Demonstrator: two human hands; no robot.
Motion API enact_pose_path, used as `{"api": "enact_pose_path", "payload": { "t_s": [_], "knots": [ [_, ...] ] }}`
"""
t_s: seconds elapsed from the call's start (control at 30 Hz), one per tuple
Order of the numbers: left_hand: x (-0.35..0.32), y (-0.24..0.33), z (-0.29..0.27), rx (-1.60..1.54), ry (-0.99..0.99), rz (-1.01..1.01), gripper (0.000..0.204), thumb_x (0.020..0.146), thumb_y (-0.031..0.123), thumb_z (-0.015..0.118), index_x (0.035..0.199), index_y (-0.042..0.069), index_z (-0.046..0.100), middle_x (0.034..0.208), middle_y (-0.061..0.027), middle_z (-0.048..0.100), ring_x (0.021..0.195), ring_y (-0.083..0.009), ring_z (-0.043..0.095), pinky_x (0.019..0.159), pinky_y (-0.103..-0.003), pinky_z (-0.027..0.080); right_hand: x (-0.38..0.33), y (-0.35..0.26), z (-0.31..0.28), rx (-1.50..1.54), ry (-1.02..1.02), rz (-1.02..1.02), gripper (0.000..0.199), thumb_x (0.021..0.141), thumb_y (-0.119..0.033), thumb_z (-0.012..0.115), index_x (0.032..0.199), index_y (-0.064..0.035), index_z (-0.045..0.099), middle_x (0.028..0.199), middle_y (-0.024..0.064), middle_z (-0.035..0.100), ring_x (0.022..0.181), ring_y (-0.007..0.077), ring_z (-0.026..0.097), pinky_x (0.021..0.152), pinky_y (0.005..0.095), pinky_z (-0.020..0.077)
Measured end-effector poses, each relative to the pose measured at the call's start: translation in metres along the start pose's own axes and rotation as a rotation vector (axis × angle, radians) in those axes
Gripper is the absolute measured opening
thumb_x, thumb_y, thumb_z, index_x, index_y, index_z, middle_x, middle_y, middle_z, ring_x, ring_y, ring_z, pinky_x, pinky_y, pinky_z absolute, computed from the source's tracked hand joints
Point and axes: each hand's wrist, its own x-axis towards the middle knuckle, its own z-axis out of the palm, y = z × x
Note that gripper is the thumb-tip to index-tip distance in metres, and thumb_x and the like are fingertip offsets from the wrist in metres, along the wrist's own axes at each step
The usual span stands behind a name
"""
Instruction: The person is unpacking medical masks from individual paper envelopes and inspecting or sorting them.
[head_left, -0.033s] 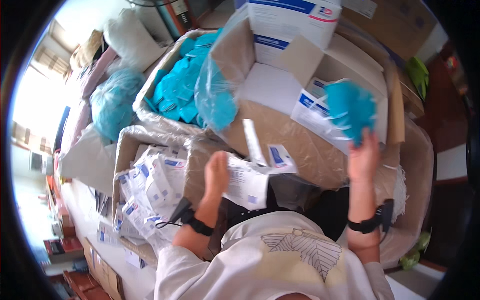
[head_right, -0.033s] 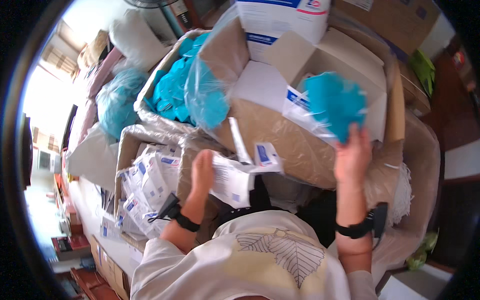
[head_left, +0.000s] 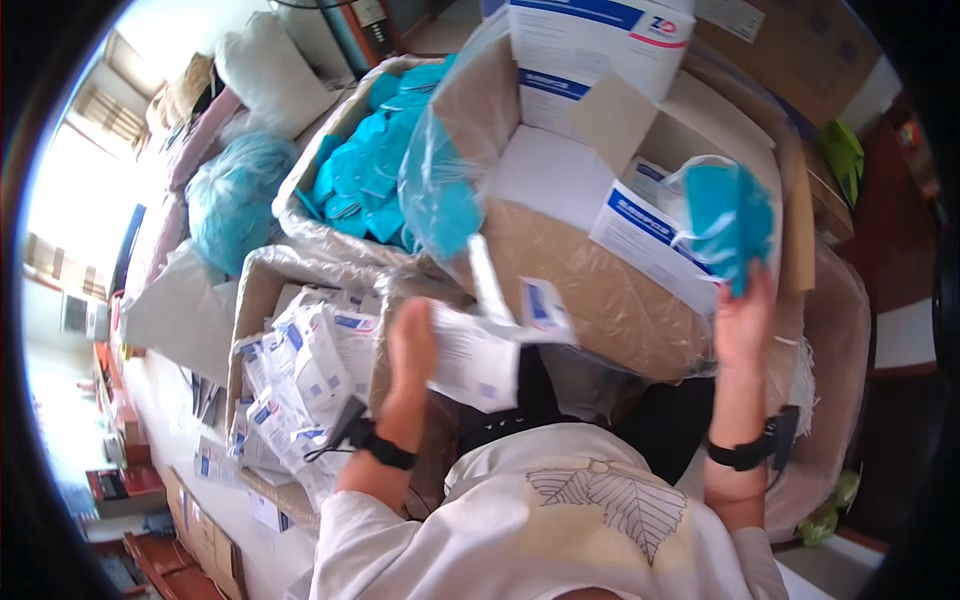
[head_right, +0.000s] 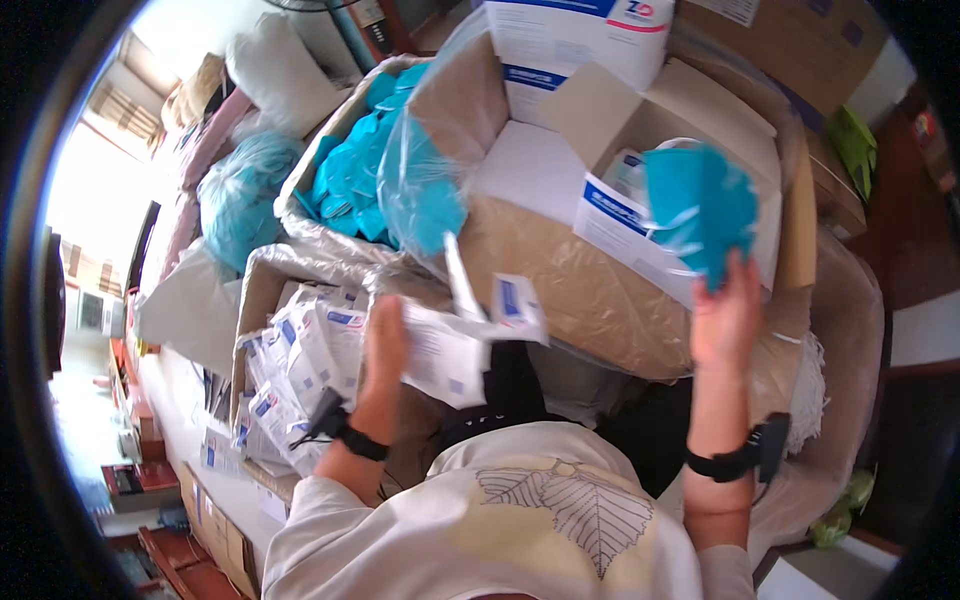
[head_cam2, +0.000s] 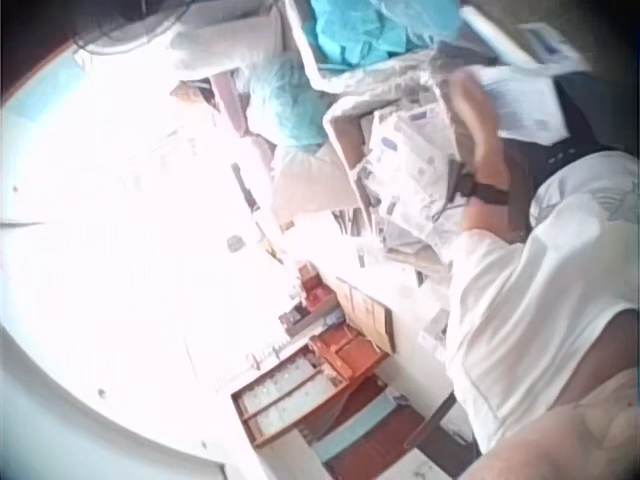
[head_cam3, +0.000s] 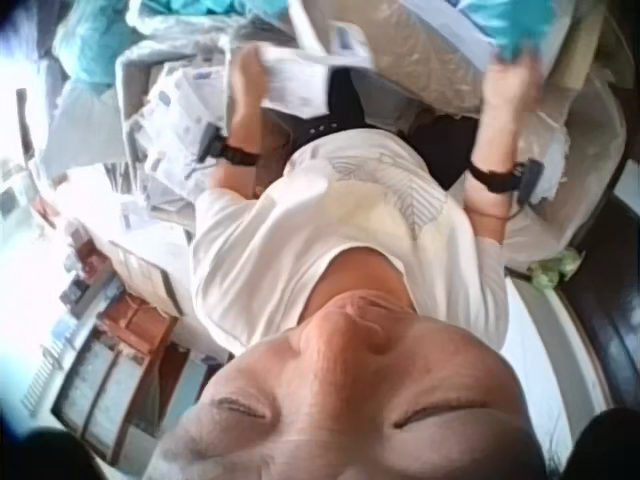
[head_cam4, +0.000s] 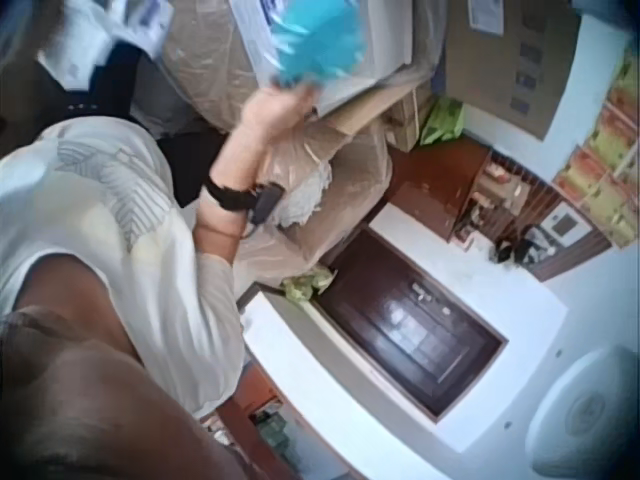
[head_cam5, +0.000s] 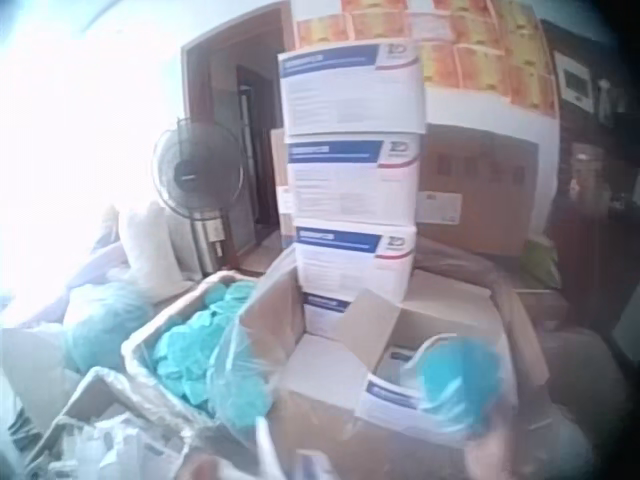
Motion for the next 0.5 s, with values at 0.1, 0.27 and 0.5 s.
{"api": "enact_pose_path", "payload": {
  "t_s": [0.1, 0.27, 0.5],
  "knots": [
    [0.044, -0.086, -0.097, 0.521, 0.328, 0.276, 0.024, 0.09, 0.017, 0.037, 0.089, -0.002, 0.052, 0.085, -0.0208, 0.056, 0.079, -0.0376, 0.051, 0.07, -0.042, 0.038, -0.003, -0.024, -0.005, 0.072, -0.082, 0.116, 0.017, 0.087, -0.018, 0.051, 0.102, -0.0092, 0.051, 0.091, -0.0008, 0.059, 0.076, 0.005, 0.055, 0.055, 0.0164, 0.0433],
    [0.051, -0.186, -0.231, 0.785, 0.402, -0.382, 0.038, 0.087, 0.034, 0.045, 0.103, 0.0, 0.052, 0.093, -0.0168, 0.059, 0.091, -0.0345, 0.054, 0.082, -0.039, 0.04, -0.019, -0.012, -0.011, 0.006, -0.23, 0.265, 0.028, 0.09, -0.016, 0.045, 0.115, -0.0042, 0.046, 0.101, 0.0035, 0.058, 0.083, 0.0082, 0.057, 0.06, 0.0195, 0.0473],
    [0.024, -0.161, -0.193, 0.945, 0.308, -0.292, 0.068, 0.072, 0.048, 0.063, 0.127, 0.016, 0.041, 0.14, -0.0152, 0.018, 0.13, -0.0368, 0.01, 0.09, -0.068, 0.019, -0.042, -0.006, 0.003, -0.178, -0.113, 0.271, 0.037, 0.089, -0.015, 0.045, 0.124, -0.0035, 0.037, 0.115, 0.0066, 0.051, 0.101, 0.0157, 0.053, 0.083, 0.0299, 0.0461]
  ]
}}
